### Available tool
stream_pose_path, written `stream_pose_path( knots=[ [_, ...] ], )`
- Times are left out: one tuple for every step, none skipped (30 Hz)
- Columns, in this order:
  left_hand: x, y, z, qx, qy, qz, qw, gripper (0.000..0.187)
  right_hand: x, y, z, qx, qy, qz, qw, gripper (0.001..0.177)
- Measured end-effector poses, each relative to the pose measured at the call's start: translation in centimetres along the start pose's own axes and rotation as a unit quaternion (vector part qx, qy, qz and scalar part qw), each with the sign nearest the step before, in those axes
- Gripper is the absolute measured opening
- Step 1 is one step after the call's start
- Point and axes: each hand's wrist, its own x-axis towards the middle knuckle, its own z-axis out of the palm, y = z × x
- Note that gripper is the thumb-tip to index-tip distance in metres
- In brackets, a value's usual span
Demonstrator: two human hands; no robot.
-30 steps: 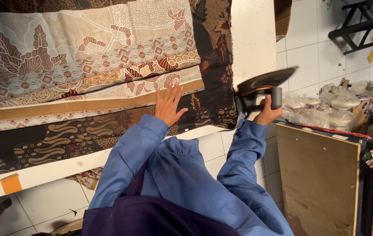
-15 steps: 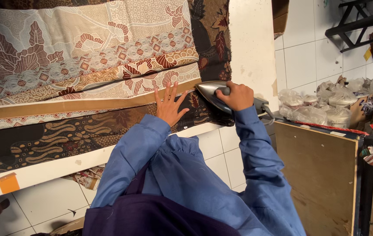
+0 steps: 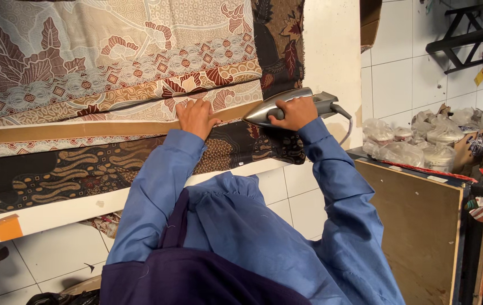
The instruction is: The person irons a patterned fabric piece on a work table using a handheld iron. They repeatedly fold the fabric, press it with the iron, and adjust the edges. The person then folds the fabric into a compact stack and places it on the table.
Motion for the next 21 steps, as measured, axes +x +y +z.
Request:
stream_pose_path(
  knots=[
    [0.2, -0.1, -0.1, -0.006, 0.010, 0.005, 1.000, 0.036, 0.3, -0.3, 0.0, -0.001, 0.008, 0.006, 1.000, 0.043],
    [0.3, -0.2, 0.0, -0.014, 0.018, 0.010, 1.000, 0.036, 0.5, -0.7, 0.0, -0.002, 0.014, 0.013, 1.000, 0.043],
    [0.4, -0.3, 0.2, -0.021, 0.026, 0.015, 0.999, 0.037, 0.6, -1.1, 0.1, -0.003, 0.020, 0.021, 1.000, 0.043],
    [0.4, -0.5, 0.5, -0.021, 0.024, 0.017, 0.999, 0.036, 0.7, -1.4, 0.2, 0.003, 0.018, 0.025, 1.000, 0.043],
    [0.5, -0.7, 0.9, -0.022, 0.021, 0.018, 0.999, 0.035, 0.8, -1.6, 0.3, 0.010, 0.016, 0.030, 0.999, 0.043],
    [0.5, -1.0, 1.3, -0.021, 0.019, 0.019, 0.999, 0.035, 0.8, -1.8, 0.4, 0.017, 0.016, 0.034, 0.999, 0.044],
    [0.4, -1.1, 1.6, -0.020, 0.015, 0.015, 1.000, 0.035, 0.8, -2.1, 0.4, 0.019, 0.007, 0.014, 1.000, 0.044],
    [0.5, -1.3, 1.9, -0.019, 0.012, 0.012, 1.000, 0.035, 1.0, -2.4, 0.4, 0.021, 0.000, -0.006, 1.000, 0.045],
    [0.5, -1.5, 2.1, -0.018, 0.009, 0.009, 1.000, 0.036, 1.1, -2.7, 0.3, 0.023, -0.006, -0.027, 0.999, 0.045],
    [0.6, -1.6, 2.3, -0.019, 0.003, 0.004, 1.000, 0.036, 1.1, -3.0, 0.3, 0.024, -0.003, -0.028, 0.999, 0.046],
    [0.7, -1.8, 2.4, -0.020, -0.004, -0.001, 1.000, 0.035, 1.3, -3.6, 0.4, 0.024, 0.000, -0.029, 0.999, 0.046],
    [0.7, -1.9, 2.4, -0.022, -0.011, -0.006, 1.000, 0.035, 1.4, -4.0, 0.4, 0.023, 0.002, -0.030, 0.999, 0.046],
    [0.7, -2.3, 2.3, -0.006, -0.027, 0.008, 1.000, 0.036, 1.5, -4.4, 0.4, 0.020, 0.006, -0.022, 1.000, 0.046],
    [0.6, -3.0, 1.9, 0.011, -0.044, 0.022, 0.999, 0.037, 1.6, -4.8, 0.5, 0.017, 0.010, -0.015, 1.000, 0.046],
    [0.5, -3.7, 1.4, 0.028, -0.060, 0.035, 0.997, 0.038, 1.8, -5.1, 0.5, 0.015, 0.013, -0.008, 1.000, 0.046],
    [0.5, -4.7, 0.7, 0.070, -0.106, 0.010, 0.992, 0.039, 1.9, -5.4, 0.5, 0.016, 0.008, -0.012, 1.000, 0.046],
    [0.5, -5.9, -0.2, 0.111, -0.150, -0.015, 0.982, 0.040, 2.1, -5.6, 0.4, 0.017, 0.003, -0.015, 1.000, 0.046],
    [0.2, -7.0, -1.0, 0.152, -0.195, -0.042, 0.968, 0.041, 2.1, -6.1, 0.4, 0.019, -0.002, -0.019, 1.000, 0.046],
    [-0.2, -8.1, -1.7, 0.127, -0.189, -0.045, 0.973, 0.041, 2.2, -6.6, 0.4, 0.024, -0.010, -0.022, 0.999, 0.046],
    [-0.3, -9.2, -2.6, 0.102, -0.181, -0.050, 0.977, 0.040, 2.5, -7.1, 0.4, 0.028, -0.016, -0.025, 0.999, 0.046],
    [-0.4, -9.9, -3.2, 0.077, -0.172, -0.054, 0.981, 0.040, 2.8, -7.7, 0.3, 0.032, -0.023, -0.029, 0.999, 0.046]
  ],
)
